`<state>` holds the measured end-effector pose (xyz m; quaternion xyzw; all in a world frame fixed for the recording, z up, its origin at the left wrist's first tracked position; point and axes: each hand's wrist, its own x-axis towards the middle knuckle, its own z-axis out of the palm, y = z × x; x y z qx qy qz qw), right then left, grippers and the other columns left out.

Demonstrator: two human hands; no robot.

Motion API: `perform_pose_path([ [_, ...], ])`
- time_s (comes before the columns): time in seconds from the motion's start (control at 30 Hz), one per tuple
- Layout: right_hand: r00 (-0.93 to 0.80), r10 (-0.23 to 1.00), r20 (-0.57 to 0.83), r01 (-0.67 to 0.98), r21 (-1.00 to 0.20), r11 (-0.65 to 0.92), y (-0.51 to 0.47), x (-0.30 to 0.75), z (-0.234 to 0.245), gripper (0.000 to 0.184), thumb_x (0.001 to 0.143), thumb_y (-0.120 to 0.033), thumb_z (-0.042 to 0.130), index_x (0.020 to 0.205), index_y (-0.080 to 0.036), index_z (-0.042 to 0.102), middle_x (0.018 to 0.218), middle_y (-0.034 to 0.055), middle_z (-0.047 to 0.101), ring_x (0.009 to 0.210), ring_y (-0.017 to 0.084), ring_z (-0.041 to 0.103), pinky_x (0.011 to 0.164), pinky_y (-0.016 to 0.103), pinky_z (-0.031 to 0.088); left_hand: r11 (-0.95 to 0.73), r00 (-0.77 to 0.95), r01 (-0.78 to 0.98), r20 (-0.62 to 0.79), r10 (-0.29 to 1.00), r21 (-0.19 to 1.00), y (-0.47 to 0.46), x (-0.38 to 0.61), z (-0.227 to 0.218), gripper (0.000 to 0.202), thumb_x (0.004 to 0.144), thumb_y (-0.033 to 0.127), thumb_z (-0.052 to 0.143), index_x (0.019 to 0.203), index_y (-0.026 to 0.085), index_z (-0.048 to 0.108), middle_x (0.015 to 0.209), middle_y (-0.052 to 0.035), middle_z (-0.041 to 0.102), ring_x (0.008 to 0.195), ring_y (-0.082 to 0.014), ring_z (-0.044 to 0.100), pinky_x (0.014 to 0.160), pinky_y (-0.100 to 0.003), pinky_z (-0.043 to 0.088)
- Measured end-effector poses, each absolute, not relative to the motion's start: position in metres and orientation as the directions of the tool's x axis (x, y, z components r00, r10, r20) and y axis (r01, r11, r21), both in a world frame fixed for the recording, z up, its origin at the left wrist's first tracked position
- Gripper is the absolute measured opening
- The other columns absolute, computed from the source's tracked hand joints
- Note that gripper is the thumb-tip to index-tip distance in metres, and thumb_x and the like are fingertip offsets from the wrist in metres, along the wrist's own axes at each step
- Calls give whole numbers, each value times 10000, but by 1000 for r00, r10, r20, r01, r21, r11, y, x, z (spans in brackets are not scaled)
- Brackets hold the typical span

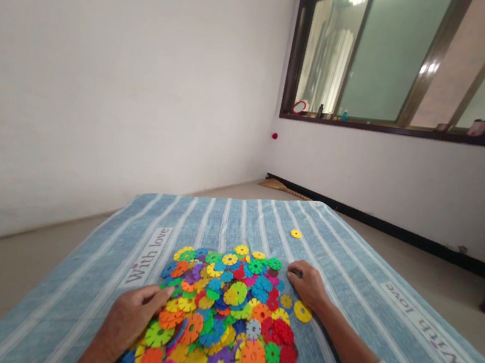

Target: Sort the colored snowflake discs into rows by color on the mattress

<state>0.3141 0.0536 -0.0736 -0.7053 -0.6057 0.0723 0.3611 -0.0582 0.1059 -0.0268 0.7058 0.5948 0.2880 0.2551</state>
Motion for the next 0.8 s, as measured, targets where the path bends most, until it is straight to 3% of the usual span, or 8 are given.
perform_pose_path([
  [0.8, 191, 897, 398, 756, -643, 124, 44, 317, -77, 144, 759, -173, 537, 791, -199, 675, 899, 52, 677, 891, 206, 618, 842, 299, 446, -105, 112, 681, 39, 993, 724, 108, -58, -29, 503, 598, 679, 510, 494, 191, 444, 481, 37, 417, 535, -134, 421, 517, -225, 314],
])
